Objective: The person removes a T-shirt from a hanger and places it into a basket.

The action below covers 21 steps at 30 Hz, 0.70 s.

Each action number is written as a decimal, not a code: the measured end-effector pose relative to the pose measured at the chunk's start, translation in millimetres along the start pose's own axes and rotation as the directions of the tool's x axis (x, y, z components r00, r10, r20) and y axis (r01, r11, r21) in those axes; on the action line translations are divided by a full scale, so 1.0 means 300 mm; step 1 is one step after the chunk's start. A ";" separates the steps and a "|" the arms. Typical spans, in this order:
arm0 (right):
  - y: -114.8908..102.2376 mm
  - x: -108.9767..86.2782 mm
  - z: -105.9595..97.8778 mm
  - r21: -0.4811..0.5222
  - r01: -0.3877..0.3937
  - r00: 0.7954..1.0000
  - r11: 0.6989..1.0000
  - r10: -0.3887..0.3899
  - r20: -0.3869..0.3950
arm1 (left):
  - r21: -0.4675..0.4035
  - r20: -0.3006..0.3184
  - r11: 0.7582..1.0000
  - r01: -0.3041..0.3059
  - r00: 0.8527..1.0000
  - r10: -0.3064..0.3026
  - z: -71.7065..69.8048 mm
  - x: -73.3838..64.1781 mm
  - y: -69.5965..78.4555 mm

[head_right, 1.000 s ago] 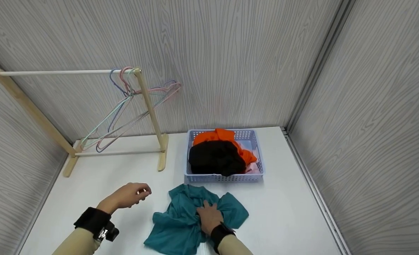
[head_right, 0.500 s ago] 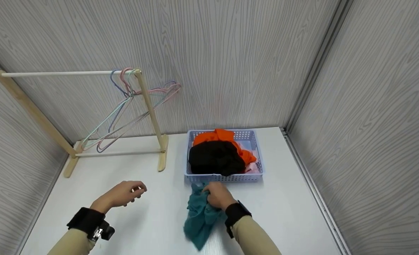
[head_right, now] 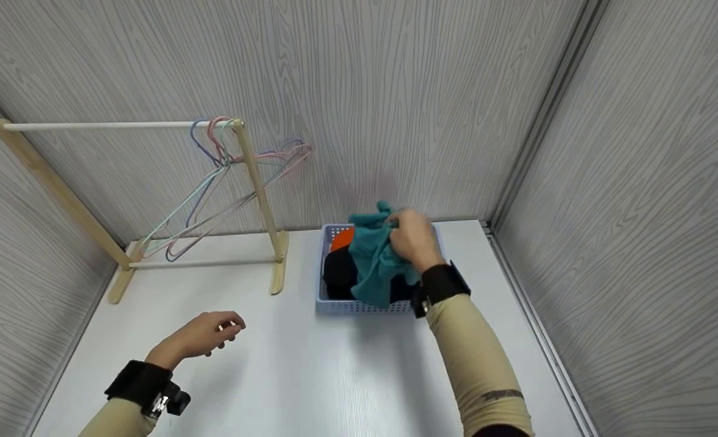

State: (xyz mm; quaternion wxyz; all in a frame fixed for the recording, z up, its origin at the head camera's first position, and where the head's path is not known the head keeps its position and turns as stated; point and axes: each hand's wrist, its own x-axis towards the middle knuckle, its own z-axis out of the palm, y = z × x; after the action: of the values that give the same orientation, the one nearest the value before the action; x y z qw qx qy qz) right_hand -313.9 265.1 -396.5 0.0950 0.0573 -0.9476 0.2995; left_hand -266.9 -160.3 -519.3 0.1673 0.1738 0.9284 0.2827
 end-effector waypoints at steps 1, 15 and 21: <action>0.002 0.019 -0.026 -0.013 -0.008 1.000 1.000 0.008 -0.025 | -0.002 -0.001 1.000 0.007 1.000 -0.007 -0.001 -0.003 -0.002; 0.263 0.030 0.286 -0.068 -0.127 0.989 0.990 0.132 0.072 | -0.069 0.036 0.995 0.074 0.997 -0.072 0.020 -0.047 -0.046; 0.315 -0.021 0.401 -0.292 -0.197 0.979 0.936 0.206 0.000 | -0.083 0.043 0.993 0.080 0.996 -0.077 0.021 -0.038 -0.051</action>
State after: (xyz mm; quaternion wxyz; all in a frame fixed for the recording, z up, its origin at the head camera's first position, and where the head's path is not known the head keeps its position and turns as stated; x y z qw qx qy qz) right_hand -341.0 272.7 -547.1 0.0564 -0.0500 -0.9835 0.1644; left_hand -257.7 -174.0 -530.7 0.2037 0.1356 0.9183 0.3113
